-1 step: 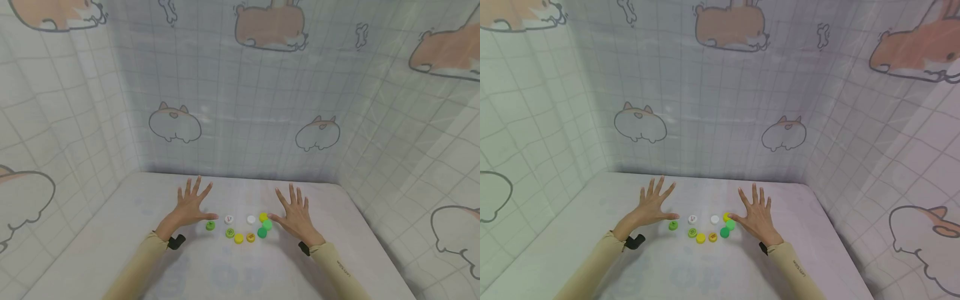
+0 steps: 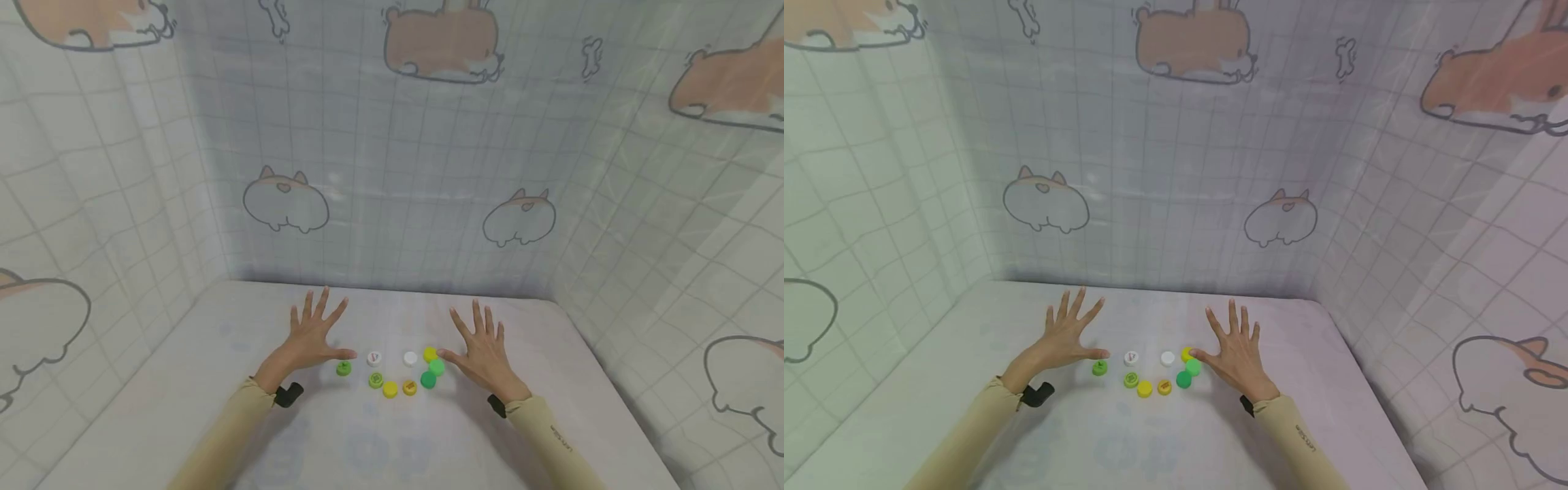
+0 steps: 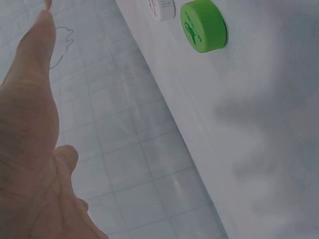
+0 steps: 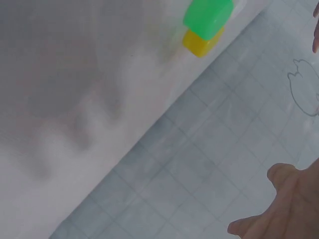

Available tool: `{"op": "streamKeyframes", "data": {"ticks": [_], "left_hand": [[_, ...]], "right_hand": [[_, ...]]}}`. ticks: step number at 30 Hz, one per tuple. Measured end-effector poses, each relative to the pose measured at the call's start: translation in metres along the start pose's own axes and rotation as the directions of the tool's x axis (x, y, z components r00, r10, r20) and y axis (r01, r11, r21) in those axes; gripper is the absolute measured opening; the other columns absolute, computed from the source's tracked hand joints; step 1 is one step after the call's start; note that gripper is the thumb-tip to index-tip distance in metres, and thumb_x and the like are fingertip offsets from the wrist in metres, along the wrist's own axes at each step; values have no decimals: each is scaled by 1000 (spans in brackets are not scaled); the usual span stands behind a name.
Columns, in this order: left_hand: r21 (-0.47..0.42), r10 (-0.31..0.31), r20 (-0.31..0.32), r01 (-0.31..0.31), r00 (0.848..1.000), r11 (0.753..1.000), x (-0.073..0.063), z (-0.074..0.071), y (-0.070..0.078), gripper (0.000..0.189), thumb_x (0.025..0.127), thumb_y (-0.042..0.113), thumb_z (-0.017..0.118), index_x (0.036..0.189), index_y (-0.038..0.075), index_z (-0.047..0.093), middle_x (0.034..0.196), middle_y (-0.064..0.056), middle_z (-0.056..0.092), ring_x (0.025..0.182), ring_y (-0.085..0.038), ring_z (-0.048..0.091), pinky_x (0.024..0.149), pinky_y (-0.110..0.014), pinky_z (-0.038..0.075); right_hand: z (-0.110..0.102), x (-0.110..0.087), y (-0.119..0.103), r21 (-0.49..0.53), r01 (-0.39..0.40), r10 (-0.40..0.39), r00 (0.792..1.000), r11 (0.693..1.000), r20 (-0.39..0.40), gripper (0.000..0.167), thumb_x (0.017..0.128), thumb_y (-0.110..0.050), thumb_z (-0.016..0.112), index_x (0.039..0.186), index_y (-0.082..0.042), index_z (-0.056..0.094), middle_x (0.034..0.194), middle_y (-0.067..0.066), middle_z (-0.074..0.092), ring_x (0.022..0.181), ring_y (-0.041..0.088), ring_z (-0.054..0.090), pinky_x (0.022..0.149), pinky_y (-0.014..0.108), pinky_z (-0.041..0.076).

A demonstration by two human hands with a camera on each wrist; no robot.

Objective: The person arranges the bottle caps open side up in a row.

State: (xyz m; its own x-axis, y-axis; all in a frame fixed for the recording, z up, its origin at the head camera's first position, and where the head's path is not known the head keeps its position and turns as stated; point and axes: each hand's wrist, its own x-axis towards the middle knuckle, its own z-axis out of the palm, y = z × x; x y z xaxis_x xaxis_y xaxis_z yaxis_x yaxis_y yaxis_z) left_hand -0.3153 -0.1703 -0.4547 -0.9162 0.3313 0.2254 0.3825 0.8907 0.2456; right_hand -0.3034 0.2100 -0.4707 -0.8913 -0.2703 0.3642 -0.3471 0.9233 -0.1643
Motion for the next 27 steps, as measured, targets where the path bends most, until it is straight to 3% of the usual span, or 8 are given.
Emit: {"op": "streamKeyframes", "data": {"ticks": [19, 24, 27], "left_hand": [[-35, -9, 36, 10, 999, 999, -5, -2, -4, 117, 67, 75, 68, 156, 23, 13, 160, -22, -7, 144, -51, -7, 105, -75, 8], [-143, 11, 46, -4, 999, 990, -6, -16, -1, 119, 66, 66, 75, 156, 23, 10, 159, -25, -11, 142, -56, -3, 100, -74, 25], [-238, 5, 96, 18, 995, 971, -8, -27, -1, 117, 68, 58, 79, 156, 28, 7, 160, -20, -14, 144, -52, 3, 101, -70, 30]], "right_hand": [[7, -6, -6, 3, 36, -36, 999, 999, 23, 95, 77, -73, 59, 154, -30, 23, 161, 23, 5, 145, 49, 5, 106, 72, 18], [0, -3, -19, 94, 78, -81, 997, 992, 20, 98, 74, -68, 68, 153, -31, 24, 160, 24, 4, 145, 49, 6, 105, 71, 22], [-6, 6, -34, 166, 115, -120, 993, 979, 19, 98, 73, -64, 72, 153, -31, 26, 160, 24, 8, 144, 49, 15, 103, 67, 31]]}}
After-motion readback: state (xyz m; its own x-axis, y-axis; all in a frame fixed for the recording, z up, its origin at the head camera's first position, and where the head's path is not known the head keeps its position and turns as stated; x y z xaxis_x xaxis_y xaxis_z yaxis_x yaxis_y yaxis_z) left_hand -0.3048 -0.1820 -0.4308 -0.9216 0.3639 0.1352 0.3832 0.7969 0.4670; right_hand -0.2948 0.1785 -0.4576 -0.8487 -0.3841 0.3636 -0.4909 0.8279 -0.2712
